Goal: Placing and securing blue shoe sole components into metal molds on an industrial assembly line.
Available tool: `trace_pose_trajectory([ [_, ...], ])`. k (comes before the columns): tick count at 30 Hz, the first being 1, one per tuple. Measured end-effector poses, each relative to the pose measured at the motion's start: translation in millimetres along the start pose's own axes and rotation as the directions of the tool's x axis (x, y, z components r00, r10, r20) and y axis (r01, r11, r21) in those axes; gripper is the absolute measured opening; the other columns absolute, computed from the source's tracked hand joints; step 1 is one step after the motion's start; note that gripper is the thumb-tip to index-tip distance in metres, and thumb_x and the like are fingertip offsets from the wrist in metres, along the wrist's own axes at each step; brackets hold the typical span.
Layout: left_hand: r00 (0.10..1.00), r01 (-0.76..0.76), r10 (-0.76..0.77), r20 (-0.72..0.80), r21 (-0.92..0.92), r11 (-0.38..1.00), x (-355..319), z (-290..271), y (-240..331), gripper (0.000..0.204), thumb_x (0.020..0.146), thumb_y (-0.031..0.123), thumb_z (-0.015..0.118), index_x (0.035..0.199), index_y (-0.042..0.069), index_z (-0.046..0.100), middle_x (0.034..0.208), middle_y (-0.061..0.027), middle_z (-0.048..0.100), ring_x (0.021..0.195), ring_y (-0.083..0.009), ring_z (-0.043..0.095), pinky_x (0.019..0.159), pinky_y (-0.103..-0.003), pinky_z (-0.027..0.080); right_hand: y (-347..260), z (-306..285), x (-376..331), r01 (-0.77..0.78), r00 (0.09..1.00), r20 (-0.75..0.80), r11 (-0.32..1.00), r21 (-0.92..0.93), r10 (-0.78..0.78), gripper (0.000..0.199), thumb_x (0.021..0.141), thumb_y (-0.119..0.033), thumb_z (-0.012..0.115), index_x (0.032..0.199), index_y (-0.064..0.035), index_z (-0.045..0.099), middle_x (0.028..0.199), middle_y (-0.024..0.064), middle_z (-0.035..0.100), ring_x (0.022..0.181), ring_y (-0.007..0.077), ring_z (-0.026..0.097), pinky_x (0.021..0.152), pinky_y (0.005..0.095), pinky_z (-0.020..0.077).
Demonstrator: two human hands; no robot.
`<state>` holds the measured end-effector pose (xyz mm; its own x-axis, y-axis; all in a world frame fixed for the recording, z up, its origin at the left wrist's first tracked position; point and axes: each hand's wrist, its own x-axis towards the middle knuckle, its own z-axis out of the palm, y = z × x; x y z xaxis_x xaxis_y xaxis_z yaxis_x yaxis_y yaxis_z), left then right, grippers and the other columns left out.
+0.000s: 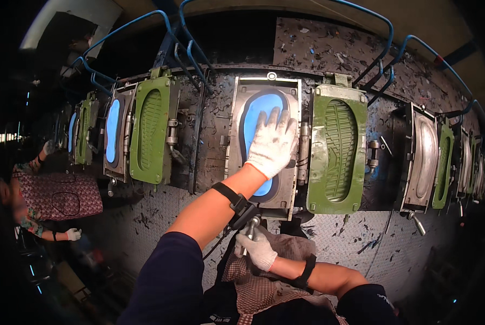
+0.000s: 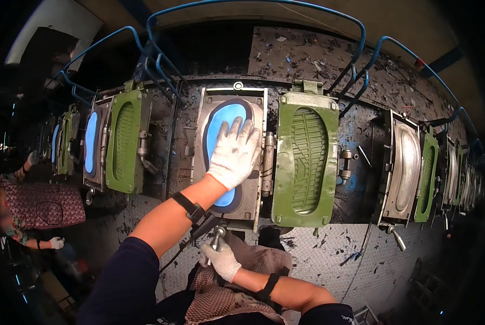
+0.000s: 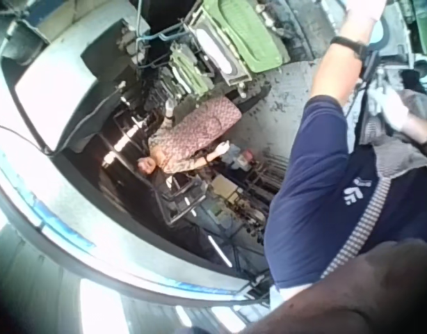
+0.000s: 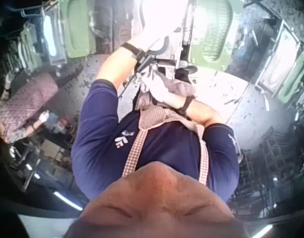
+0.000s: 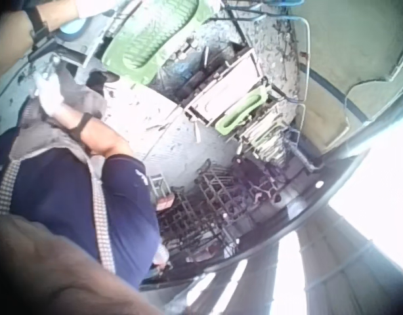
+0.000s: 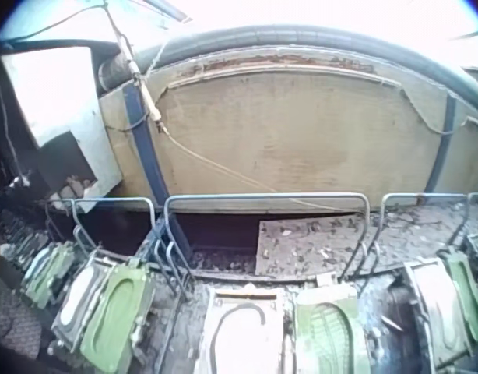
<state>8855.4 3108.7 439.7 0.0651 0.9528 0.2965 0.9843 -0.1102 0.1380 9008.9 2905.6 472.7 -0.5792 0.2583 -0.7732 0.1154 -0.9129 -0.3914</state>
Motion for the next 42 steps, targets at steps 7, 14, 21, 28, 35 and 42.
trace_pose_trajectory([
  [7,0.997,0.011,-0.034,-0.064,-0.335,0.942,-9,-9,-10,0.042,0.094,0.028,0.064,0.128,0.002,0.063,0.143,-0.0198,0.057,0.138,-0.0403,0.049,0.118,-0.057,0.034,-97,-48,19,-0.398,0.774,0.012,0.502,-0.768,0.633,0.033,0.093,-0.033,0.073,0.1,-0.004,0.058,0.077,0.0037,0.061,0.057,0.0128,0.061,0.047,0.0285,0.049],
  [14,0.982,-0.033,0.112,0.15,-0.452,0.892,-140,-72,-3,0.044,0.09,0.014,0.07,0.132,0.005,0.063,0.144,-0.0169,0.057,0.138,-0.0404,0.05,0.119,-0.055,0.038,-112,-55,-52,-0.276,0.929,-0.025,0.645,-0.713,0.369,0.035,0.101,-0.038,0.066,0.116,-0.0062,0.06,0.084,0.0018,0.064,0.066,0.0097,0.062,0.064,0.0262,0.0529],
  [21,0.985,0.105,-0.041,0.169,-0.392,0.914,-140,-81,5,0.037,0.09,0.012,0.069,0.126,0.006,0.066,0.14,-0.0145,0.061,0.135,-0.0353,0.055,0.112,-0.044,0.049,-89,-147,-98,-0.234,0.968,-0.198,0.845,-0.481,0.155,0.039,0.105,-0.031,0.063,0.131,-0.0032,0.059,0.092,0.0027,0.068,0.073,0.0102,0.064,0.067,0.0263,0.0547],
  [28,0.976,0.117,-0.05,0.21,-0.319,0.94,-133,-84,15,0.044,0.09,0.018,0.07,0.131,0.004,0.06,0.143,-0.0156,0.058,0.137,-0.0353,0.053,0.11,-0.044,0.05,-91,-188,-124,-0.159,0.954,-0.298,0.889,-0.43,0.026,0.031,0.104,-0.024,0.062,0.123,0.0005,0.063,0.091,0.0051,0.07,0.072,0.013,0.066,0.066,0.0281,0.0551],
  [35,0.962,0.207,-0.179,0.204,-0.128,0.97,-18,-25,-28,0.063,0.1,0.043,0.055,0.147,0.001,0.05,0.155,-0.023,0.047,0.148,-0.0397,0.039,0.124,-0.054,0.026,-88,-214,-154,-0.081,0.907,-0.412,0.923,-0.376,-0.088,0.033,0.104,-0.023,0.062,0.123,0.004,0.063,0.088,0.0077,0.071,0.068,0.0148,0.067,0.063,0.029,0.0549],
  [42,0.948,0.223,-0.189,0.258,-0.111,0.968,53,-10,-44,0.045,0.097,0.038,0.057,0.131,0.009,0.062,0.139,-0.0145,0.06,0.132,-0.0332,0.055,0.112,-0.05,0.04,-85,-246,-196,-0.028,0.881,-0.45,0.935,-0.355,-0.144,0.03,0.104,-0.023,0.062,0.123,-0.0002,0.064,0.092,0.0053,0.071,0.074,0.0142,0.067,0.069,0.0304,0.0568],
])
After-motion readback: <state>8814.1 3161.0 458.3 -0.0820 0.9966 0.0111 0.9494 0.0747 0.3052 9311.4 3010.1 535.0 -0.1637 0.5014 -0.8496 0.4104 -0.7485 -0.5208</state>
